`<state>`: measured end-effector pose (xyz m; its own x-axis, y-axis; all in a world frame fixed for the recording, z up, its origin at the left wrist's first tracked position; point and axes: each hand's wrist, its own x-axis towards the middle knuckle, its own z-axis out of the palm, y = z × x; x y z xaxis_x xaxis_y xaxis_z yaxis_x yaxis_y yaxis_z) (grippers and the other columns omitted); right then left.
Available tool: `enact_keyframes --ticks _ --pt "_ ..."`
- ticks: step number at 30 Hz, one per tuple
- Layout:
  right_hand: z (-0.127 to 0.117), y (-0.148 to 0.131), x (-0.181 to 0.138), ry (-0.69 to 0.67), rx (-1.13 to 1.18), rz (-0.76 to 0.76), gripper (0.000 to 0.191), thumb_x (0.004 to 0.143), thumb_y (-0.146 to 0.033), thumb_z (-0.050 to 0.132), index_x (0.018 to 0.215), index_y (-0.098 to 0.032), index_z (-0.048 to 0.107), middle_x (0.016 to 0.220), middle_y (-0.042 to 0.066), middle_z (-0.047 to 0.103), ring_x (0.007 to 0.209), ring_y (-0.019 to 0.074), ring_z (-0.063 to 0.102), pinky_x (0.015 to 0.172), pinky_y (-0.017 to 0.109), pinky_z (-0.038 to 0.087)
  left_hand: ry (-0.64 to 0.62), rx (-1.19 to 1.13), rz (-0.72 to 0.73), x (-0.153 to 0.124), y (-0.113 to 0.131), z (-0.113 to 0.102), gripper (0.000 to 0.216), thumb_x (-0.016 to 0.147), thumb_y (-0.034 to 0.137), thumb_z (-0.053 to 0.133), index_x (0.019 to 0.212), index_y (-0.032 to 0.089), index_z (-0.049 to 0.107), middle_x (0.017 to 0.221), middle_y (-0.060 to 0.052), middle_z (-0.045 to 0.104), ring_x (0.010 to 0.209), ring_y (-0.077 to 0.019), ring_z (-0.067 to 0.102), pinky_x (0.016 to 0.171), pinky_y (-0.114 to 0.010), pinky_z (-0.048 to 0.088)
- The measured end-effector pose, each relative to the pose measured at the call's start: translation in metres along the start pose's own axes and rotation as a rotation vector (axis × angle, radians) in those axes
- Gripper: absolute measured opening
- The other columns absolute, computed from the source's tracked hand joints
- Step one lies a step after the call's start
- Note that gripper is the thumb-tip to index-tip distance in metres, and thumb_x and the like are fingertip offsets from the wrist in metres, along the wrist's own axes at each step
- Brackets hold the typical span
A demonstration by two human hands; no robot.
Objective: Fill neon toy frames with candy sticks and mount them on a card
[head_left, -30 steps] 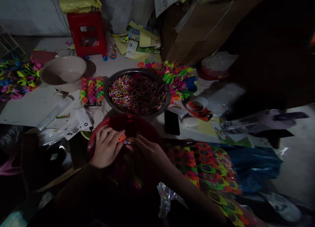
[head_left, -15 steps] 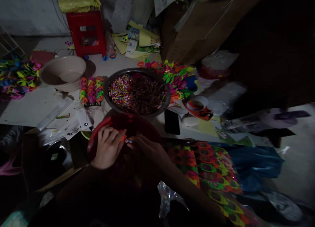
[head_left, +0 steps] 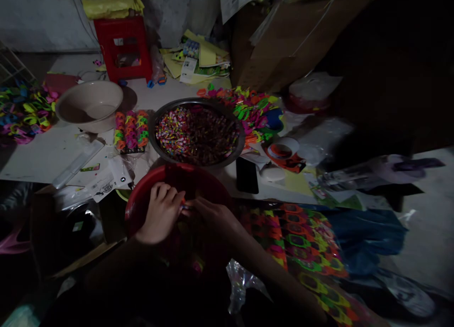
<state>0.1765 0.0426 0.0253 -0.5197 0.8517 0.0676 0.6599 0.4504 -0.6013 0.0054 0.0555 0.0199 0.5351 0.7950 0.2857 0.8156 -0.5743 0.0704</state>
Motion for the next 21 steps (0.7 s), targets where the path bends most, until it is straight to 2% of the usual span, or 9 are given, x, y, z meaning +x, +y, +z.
enact_keyframes --ticks 3,6,11,21 --pt "0.0 -0.002 -0.001 -0.015 0.013 0.015 0.011 0.092 -0.015 0.049 0.086 -0.016 0.058 0.08 0.004 0.063 0.064 0.0116 0.062 0.054 0.019 0.041 -0.007 -0.026 0.019 0.002 0.002 0.0 0.025 0.083 0.014 0.059 0.107 0.014 0.066 0.089 -0.006 0.065 0.092 -0.0255 0.051 0.087 -0.042 0.04" --pt "-0.009 -0.006 -0.005 0.013 0.049 0.027 0.009 0.092 -0.016 0.051 0.093 -0.016 0.06 0.086 0.005 0.066 0.069 0.0125 0.065 0.058 0.02 0.044 0.016 -0.063 -0.02 0.002 0.003 -0.002 0.029 0.081 0.015 0.062 0.111 0.014 0.064 0.092 -0.006 0.065 0.093 -0.0262 0.049 0.087 -0.042 0.04" --pt "-0.02 -0.008 -0.01 0.074 0.069 0.061 0.017 0.091 -0.014 0.053 0.106 -0.016 0.061 0.093 0.005 0.068 0.073 0.0138 0.067 0.061 0.021 0.046 0.122 -0.087 -0.058 -0.001 0.0 -0.004 0.028 0.085 0.018 0.06 0.112 0.015 0.063 0.092 -0.006 0.066 0.094 -0.0252 0.048 0.087 -0.041 0.039" --pt "-0.01 -0.007 -0.01 0.155 0.047 0.03 0.015 0.093 -0.018 0.052 0.104 -0.017 0.063 0.089 0.005 0.068 0.069 0.0142 0.066 0.059 0.023 0.047 0.16 -0.088 -0.059 -0.003 0.004 -0.008 0.03 0.084 0.015 0.06 0.114 0.014 0.064 0.092 -0.006 0.068 0.094 -0.0245 0.051 0.089 -0.042 0.039"
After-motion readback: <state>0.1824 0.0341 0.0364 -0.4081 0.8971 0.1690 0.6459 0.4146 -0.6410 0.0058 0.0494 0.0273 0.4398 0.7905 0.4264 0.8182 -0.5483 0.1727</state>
